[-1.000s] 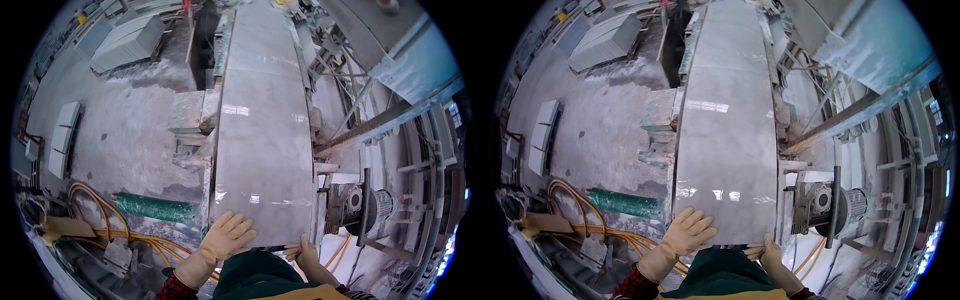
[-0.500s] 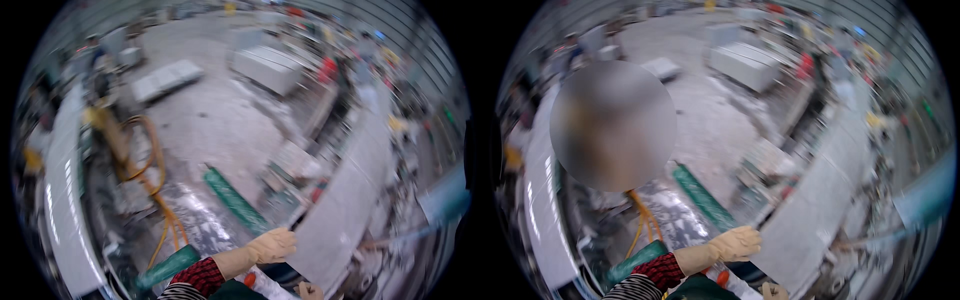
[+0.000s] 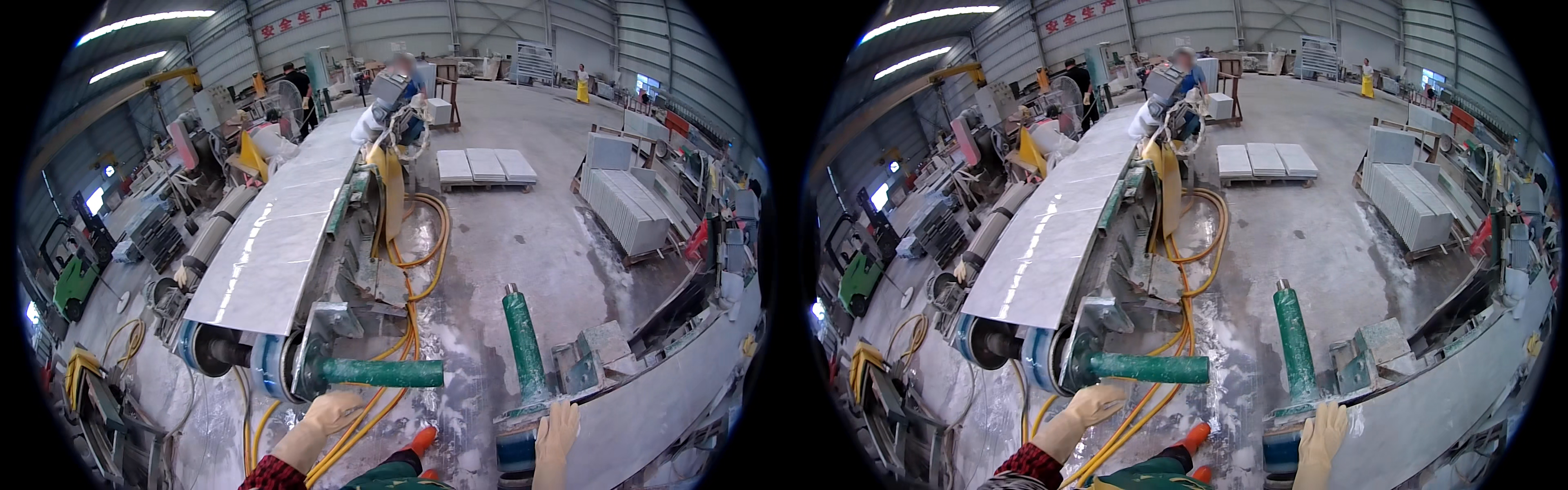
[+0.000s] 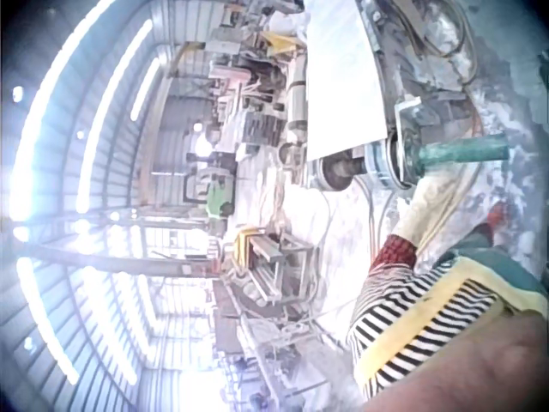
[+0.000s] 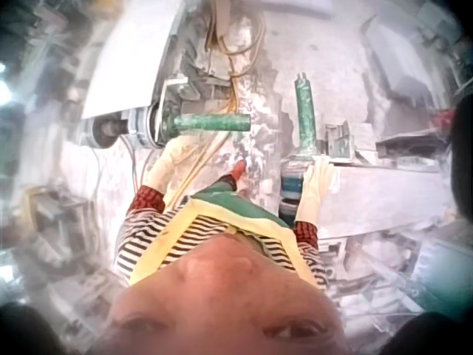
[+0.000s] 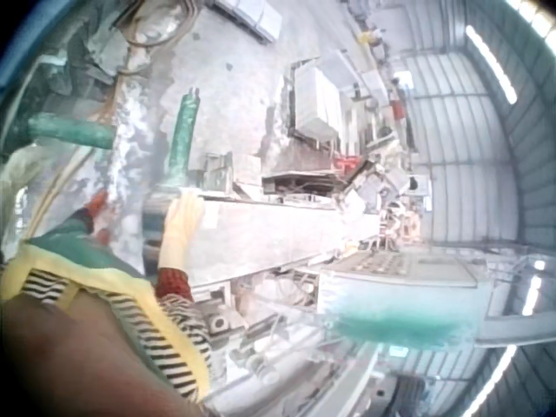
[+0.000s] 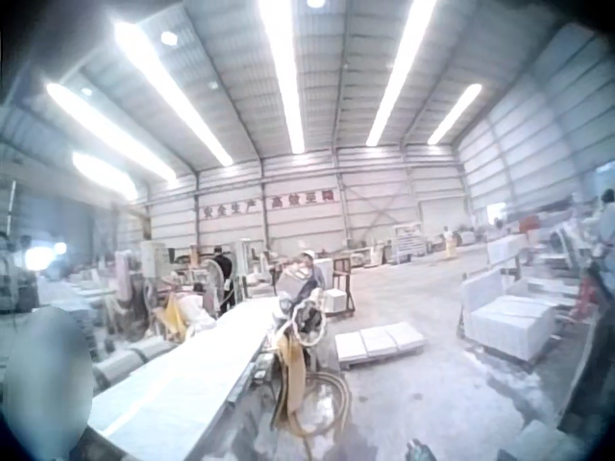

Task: The person repeatedly picks up large, flat, rectangular tiles from a stack and places them onto a conveyor belt system. The person wears gloves and an apron while handling the tiles in a factory setting. The tiles are moved one at a time from a storage area to the processing line.

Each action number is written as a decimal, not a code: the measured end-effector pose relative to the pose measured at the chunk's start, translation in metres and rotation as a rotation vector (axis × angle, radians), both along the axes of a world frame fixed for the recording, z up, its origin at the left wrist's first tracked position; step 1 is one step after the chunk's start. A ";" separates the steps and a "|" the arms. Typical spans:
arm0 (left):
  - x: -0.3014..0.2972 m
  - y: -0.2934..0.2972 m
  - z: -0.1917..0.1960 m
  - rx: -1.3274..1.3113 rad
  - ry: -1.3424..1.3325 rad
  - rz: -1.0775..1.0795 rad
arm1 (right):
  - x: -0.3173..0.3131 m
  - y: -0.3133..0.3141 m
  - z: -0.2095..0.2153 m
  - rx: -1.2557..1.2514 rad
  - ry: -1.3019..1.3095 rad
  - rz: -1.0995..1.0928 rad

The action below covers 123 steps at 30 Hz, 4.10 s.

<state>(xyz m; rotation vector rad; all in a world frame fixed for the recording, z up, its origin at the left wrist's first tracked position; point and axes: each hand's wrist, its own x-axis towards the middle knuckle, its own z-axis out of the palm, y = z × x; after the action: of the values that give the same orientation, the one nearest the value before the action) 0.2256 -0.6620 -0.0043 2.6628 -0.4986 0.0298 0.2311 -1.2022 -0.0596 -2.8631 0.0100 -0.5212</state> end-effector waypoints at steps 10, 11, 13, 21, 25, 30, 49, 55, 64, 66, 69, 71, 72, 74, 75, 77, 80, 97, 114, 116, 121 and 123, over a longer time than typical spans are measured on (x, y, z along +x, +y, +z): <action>-0.198 0.064 -0.042 -0.016 0.408 0.623 | -0.003 0.048 0.014 0.015 -0.268 0.250; -0.212 0.061 -0.033 -0.054 0.428 0.641 | -0.011 0.061 0.024 0.025 -0.288 0.277; -0.241 0.074 -0.063 -0.187 0.413 0.649 | -0.013 0.095 0.035 0.014 -0.310 0.351; -0.446 0.166 -0.214 -0.274 0.564 1.166 | -0.007 0.299 0.049 0.060 -0.179 0.723; -0.509 0.180 -0.189 -0.627 0.444 1.503 | -0.022 0.349 0.052 0.054 -0.102 0.727; -0.569 0.227 -0.246 -0.651 0.520 1.623 | -0.042 0.385 0.034 0.091 0.078 0.742; -0.544 0.312 -0.221 -0.607 0.550 1.476 | 0.021 0.687 0.054 0.083 0.105 1.102; -0.540 0.391 -0.192 -0.602 0.472 1.636 | 0.065 0.783 0.040 -0.041 -0.001 0.959; -0.397 0.502 -0.124 -0.468 0.480 1.477 | 0.082 0.828 0.041 -0.032 -0.340 1.015; -0.359 0.523 -0.141 -0.436 0.359 1.356 | 0.093 0.837 0.034 0.034 -0.293 1.033; -0.289 0.557 -0.121 -0.409 0.411 1.176 | 0.106 0.827 0.010 0.076 -0.216 0.992; -0.265 0.564 -0.099 -0.472 0.311 1.151 | 0.104 0.820 0.006 0.057 -0.160 1.011; -0.247 0.571 -0.082 -0.541 0.177 1.137 | 0.103 0.824 0.016 0.033 -0.150 1.010; -0.216 0.595 -0.075 -0.431 -0.013 1.055 | 0.100 0.828 0.028 0.037 -0.084 1.007; -0.195 0.604 -0.064 -0.362 -0.094 1.019 | 0.099 0.827 0.033 0.058 -0.053 0.993; -0.161 0.616 -0.023 -0.211 -0.290 0.958 | 0.098 0.832 0.041 0.125 -0.015 0.986; -0.125 0.623 0.017 -0.162 -0.258 0.830 | 0.098 0.838 0.031 0.108 -0.041 1.033; -0.068 0.698 -0.050 -0.003 0.122 0.316 | 0.076 0.878 0.060 -0.289 -0.391 0.727; -0.003 0.700 -0.058 -0.031 -0.291 0.355 | 0.095 0.816 0.087 -0.801 -0.273 0.873; 0.015 0.694 -0.071 -0.012 -0.266 0.394 | 0.099 0.799 0.083 -0.976 -0.358 0.906; 0.052 0.696 -0.055 -0.007 -0.200 0.355 | 0.111 0.833 0.096 -0.454 0.042 0.671; 0.068 0.703 -0.045 -0.002 -0.173 0.305 | 0.150 0.819 0.069 -0.474 0.053 0.657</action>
<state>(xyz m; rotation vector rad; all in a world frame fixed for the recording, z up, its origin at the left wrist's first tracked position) 0.2938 0.0405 -0.0497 2.7225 -0.1389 0.3525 0.3806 -0.3837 0.0092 -3.0442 -1.1362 -0.3336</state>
